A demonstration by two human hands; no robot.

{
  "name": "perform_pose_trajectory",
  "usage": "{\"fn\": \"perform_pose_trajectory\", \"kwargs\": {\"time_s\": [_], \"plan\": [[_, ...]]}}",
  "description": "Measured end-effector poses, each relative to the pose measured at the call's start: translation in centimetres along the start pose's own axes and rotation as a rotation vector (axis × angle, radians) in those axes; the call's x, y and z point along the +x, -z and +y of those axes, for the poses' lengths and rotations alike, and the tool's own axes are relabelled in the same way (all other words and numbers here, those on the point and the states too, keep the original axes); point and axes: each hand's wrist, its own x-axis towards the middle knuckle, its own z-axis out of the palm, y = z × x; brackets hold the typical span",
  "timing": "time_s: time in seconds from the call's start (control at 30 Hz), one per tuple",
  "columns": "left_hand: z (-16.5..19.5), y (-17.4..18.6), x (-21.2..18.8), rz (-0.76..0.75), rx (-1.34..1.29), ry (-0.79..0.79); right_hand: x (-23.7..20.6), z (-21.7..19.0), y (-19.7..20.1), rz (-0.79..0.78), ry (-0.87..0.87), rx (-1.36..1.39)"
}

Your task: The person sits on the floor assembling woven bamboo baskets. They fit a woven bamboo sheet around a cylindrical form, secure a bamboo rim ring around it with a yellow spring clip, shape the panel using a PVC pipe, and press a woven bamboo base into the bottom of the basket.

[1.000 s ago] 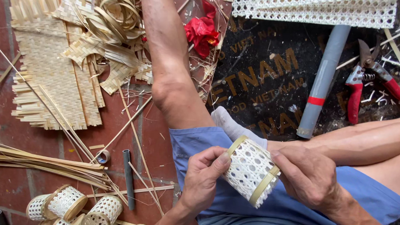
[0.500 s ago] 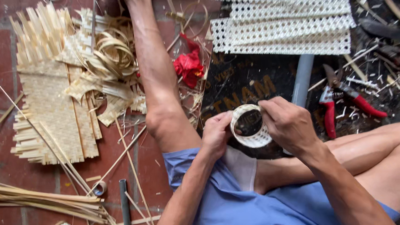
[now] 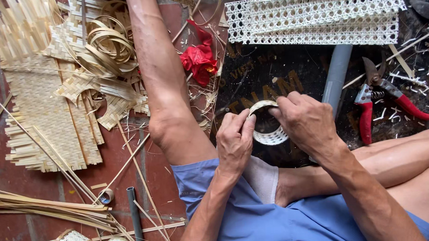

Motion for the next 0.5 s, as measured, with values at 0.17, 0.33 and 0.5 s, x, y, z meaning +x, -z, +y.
{"fn": "perform_pose_trajectory", "kwargs": {"time_s": [0.17,0.33,0.5], "plan": [[0.3,-0.4,-0.8,-0.02,0.024,-0.019,0.5,0.7,-1.2,0.003,0.051,0.018],[0.1,-0.4,-0.8,-0.028,-0.022,0.021,-0.1,1.1,-1.1,0.045,0.082,0.03],[0.0,-0.2,-0.6,-0.025,-0.095,0.05,-0.3,0.8,-0.5,0.049,0.116,0.043]]}}
